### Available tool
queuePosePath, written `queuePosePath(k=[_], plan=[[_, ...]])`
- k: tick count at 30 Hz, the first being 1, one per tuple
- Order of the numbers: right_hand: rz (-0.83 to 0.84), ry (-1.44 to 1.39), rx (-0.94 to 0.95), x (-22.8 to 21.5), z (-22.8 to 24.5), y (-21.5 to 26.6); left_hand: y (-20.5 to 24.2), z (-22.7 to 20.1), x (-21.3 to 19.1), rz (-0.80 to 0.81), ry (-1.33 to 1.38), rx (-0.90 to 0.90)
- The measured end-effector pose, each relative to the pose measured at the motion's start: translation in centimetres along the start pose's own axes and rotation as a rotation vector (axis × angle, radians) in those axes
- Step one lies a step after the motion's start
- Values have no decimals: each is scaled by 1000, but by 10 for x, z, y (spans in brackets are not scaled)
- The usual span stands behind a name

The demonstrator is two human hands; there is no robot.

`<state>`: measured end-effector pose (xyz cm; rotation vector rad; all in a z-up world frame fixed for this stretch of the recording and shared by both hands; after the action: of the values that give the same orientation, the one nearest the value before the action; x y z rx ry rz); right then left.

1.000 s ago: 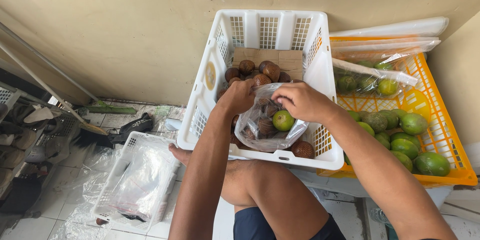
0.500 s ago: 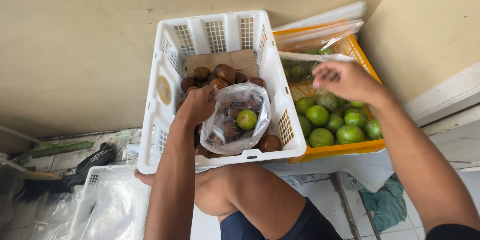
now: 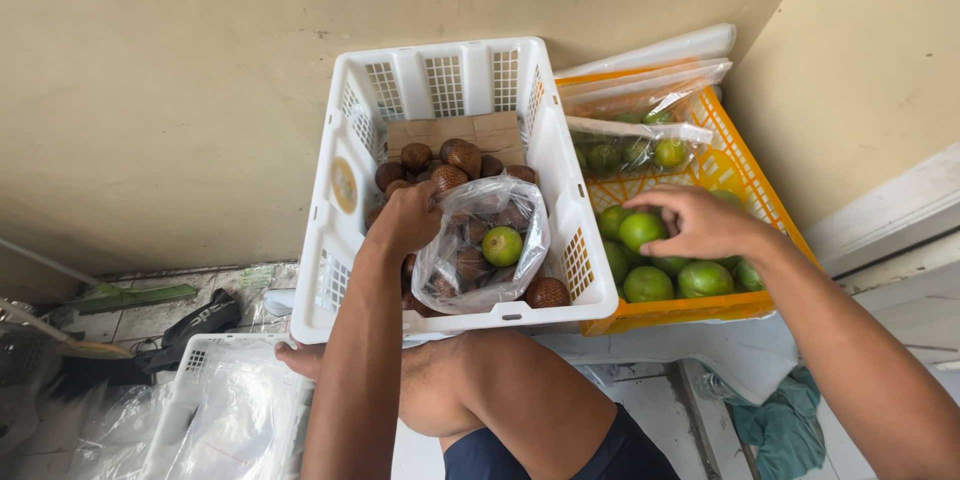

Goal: The person places green citrus fruits into a clear plastic bag held over a white crate containing brown spiky fruits. The person then seals the bag and places it into an orange crate.

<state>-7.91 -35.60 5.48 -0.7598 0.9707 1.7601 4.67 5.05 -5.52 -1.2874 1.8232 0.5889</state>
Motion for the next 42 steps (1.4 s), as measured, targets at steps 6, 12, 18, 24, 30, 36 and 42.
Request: queuePosePath(k=[6,12,18,24,30,36,42], plan=[[-56,-1432,-611,8,-36,-29,9,-30,-22,83,38,16],[-248,-1245,-387,38,20,-80,-7,1,5,15,21,-2],[76,-998,-380,61,109,-99,-7,4,5,13,21,12],[16,-84,-450,73,164,-108,-10,12,7,15,41,4],[-10,127,-449,72,159,-113,-11,3,4,-21,79,17],[-262,-122,-581,78,130,-119,-12,-6,-4,-62,132,62],[81,55,-590,80,157,-97,-2,-26,-23,-82,262,94]])
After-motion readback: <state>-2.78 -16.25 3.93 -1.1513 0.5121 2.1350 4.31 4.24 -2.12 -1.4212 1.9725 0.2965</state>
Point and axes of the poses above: each hand's wrist, its own y-axis away from the middle knuckle, its own x-axis out of the palm, z = x × y, the point moved 1 cm from there along -y, towards the middle knuckle, and after that the axes turned 3 degrees about x, right-handed, at the moved point
